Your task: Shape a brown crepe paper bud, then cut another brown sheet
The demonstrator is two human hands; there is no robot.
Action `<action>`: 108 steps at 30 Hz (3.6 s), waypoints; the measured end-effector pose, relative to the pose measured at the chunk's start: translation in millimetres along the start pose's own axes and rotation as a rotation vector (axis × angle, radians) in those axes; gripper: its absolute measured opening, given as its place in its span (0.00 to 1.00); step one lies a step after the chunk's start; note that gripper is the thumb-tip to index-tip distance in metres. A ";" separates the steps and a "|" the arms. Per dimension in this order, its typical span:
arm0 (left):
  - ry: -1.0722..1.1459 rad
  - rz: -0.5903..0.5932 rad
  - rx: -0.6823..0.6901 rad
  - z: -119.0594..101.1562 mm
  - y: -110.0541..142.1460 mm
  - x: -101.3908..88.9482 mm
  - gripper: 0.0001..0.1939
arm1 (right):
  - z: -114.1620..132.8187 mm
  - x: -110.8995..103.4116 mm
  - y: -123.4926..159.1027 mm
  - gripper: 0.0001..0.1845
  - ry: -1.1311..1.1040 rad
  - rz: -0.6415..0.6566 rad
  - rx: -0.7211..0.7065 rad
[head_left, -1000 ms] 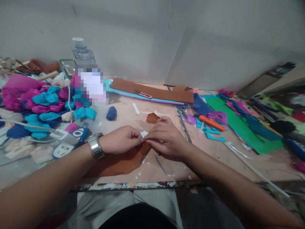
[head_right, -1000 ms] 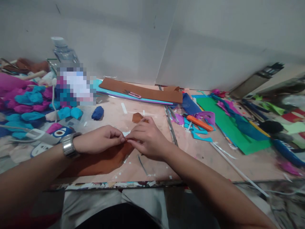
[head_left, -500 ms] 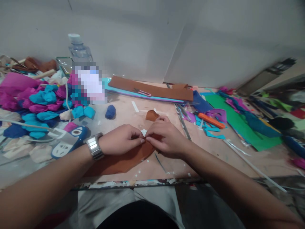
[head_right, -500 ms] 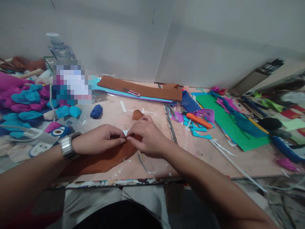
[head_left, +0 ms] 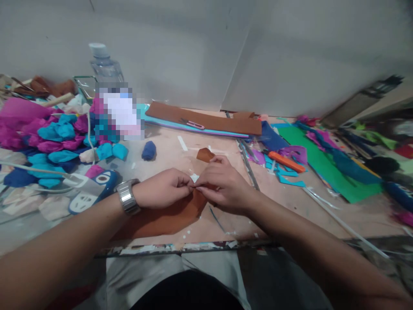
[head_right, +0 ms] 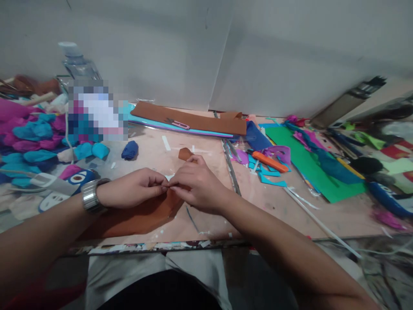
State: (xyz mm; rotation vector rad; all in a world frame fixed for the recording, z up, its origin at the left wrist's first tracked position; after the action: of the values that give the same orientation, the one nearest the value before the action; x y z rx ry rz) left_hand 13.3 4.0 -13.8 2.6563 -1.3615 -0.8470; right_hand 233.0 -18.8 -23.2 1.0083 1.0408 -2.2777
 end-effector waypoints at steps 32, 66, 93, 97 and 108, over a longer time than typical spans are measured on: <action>0.051 0.009 0.001 -0.5 2.2 -1.7 0.15 | 1.9 -1.4 0.6 0.06 0.008 -0.026 -0.026; -0.368 -0.276 0.075 -12.4 5.2 4.6 0.16 | 4.3 -1.4 -2.5 0.04 0.190 0.028 0.046; -0.921 -0.285 0.294 -8.3 8.8 4.0 0.15 | 7.0 -4.9 -0.8 0.03 0.008 0.032 0.183; -0.866 -0.256 0.290 -7.7 6.1 6.1 0.16 | 7.9 -4.2 -1.8 0.05 0.005 0.061 0.184; -0.678 -0.238 0.205 -9.8 4.9 4.0 0.17 | 6.4 -6.4 1.4 0.04 -0.015 0.077 0.164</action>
State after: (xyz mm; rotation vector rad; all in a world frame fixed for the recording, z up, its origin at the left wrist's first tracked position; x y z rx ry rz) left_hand 16.3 -4.0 -5.9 2.8482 -1.2846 -1.8592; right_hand 235.2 -24.1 -16.0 1.0745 0.8049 -2.3339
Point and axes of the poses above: each hand's wrist, its own y-axis away from the middle knuckle, its own x-axis out of the palm, z = x × y, the point moved 1 cm from there along -y, towards the middle knuckle, and after that the axes turned 1 degree about -y, right-handed, at the moved point
